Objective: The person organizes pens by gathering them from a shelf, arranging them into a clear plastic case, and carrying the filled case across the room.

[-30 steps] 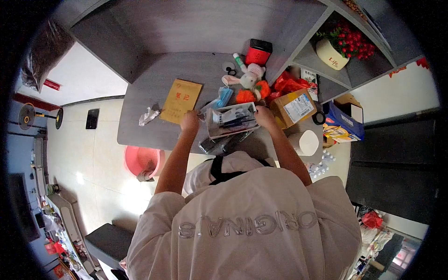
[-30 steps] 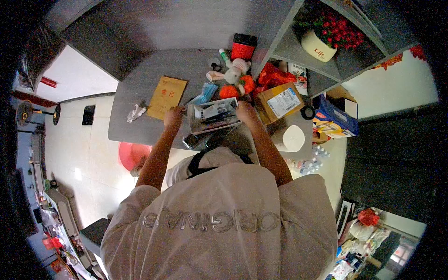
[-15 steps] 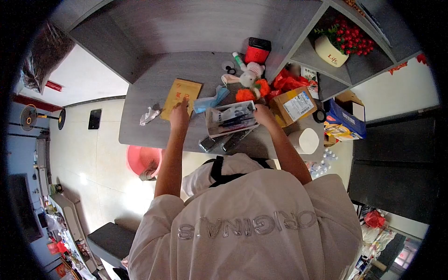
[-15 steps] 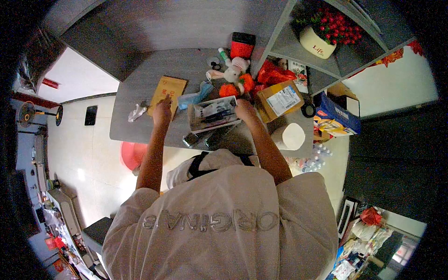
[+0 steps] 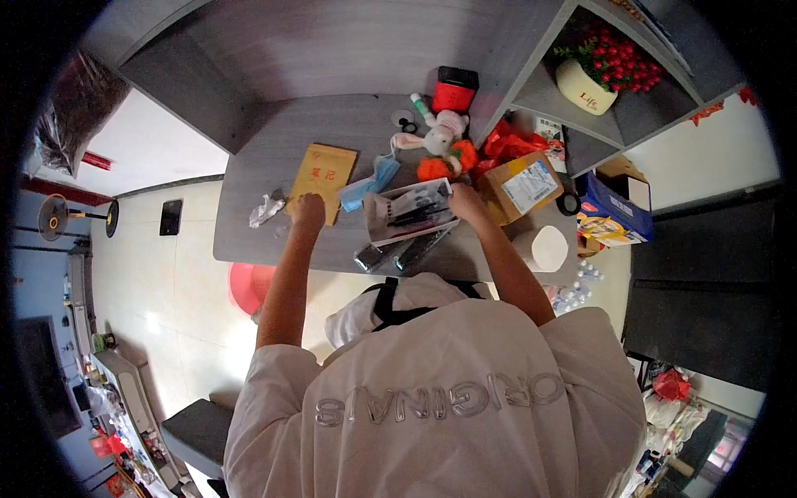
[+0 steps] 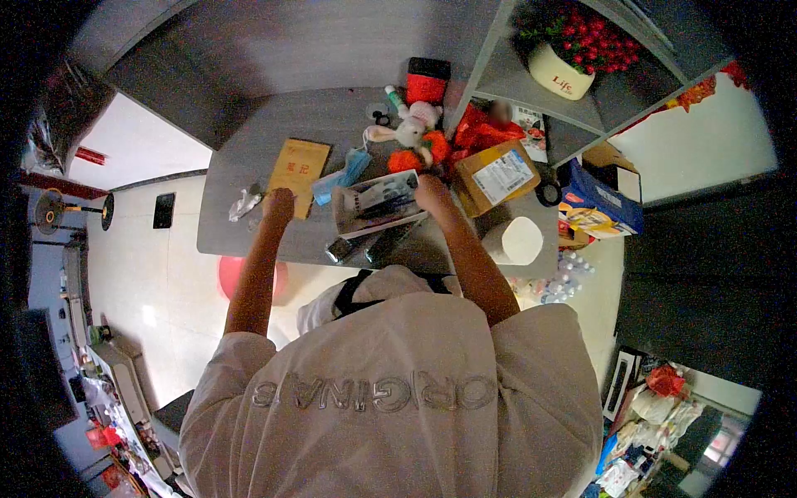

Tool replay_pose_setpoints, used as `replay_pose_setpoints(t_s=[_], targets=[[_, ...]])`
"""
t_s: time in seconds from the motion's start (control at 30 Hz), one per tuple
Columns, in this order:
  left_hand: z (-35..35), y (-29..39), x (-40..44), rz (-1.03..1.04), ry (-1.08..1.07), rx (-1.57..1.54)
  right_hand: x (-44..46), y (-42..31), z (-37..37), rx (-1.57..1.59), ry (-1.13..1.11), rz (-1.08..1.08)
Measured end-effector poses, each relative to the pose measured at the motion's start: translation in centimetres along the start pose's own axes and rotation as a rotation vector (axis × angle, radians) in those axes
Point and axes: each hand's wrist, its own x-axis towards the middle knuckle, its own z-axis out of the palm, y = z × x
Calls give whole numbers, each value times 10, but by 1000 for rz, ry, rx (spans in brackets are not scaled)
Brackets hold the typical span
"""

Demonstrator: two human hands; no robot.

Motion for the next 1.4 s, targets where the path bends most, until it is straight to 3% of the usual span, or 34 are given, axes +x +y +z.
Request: replay_pose_setpoints(t_s=[0.07,0.27,0.4,0.47,0.57,0.63,0.7,0.8,0.97,1.07,1.17,1.27,1.37,1.4], targets=[[-4,0,-5,-39,-64,49,4,4,4,-17,20,-10],[34,-20,-2,84,248,37,5,4,6,-18,54,-48],[34,-19,6,31,233,-158,11,11,13,-7,78,-46],[9,-14,0,37,294,-382,12,12,14,-14,83,-48],[-59,22,-16,19,287,-442,14,12,13,-21,61,-26],[-82,54,-21,106,190,-543,11,7,10,-15,48,-9],[-89,87,-21,325,304,-491,9,5,9,-20,60,-4],[-118,133,-37,426,302,-595,-1,-2,-3,-25,61,-29],[-112,180,-27,335,230,-696,4,19,5,56,113,-149],[-86,186,-16,371,169,-642,2,24,4,154,105,-144],[-51,184,-10,499,282,-580,10,34,7,139,43,-134],[-56,182,-20,430,170,-551,8,35,9,162,37,-130],[-50,179,-30,508,350,-500,7,35,9,154,80,-153],[-48,178,-35,521,319,-476,3,35,9,160,93,-139]])
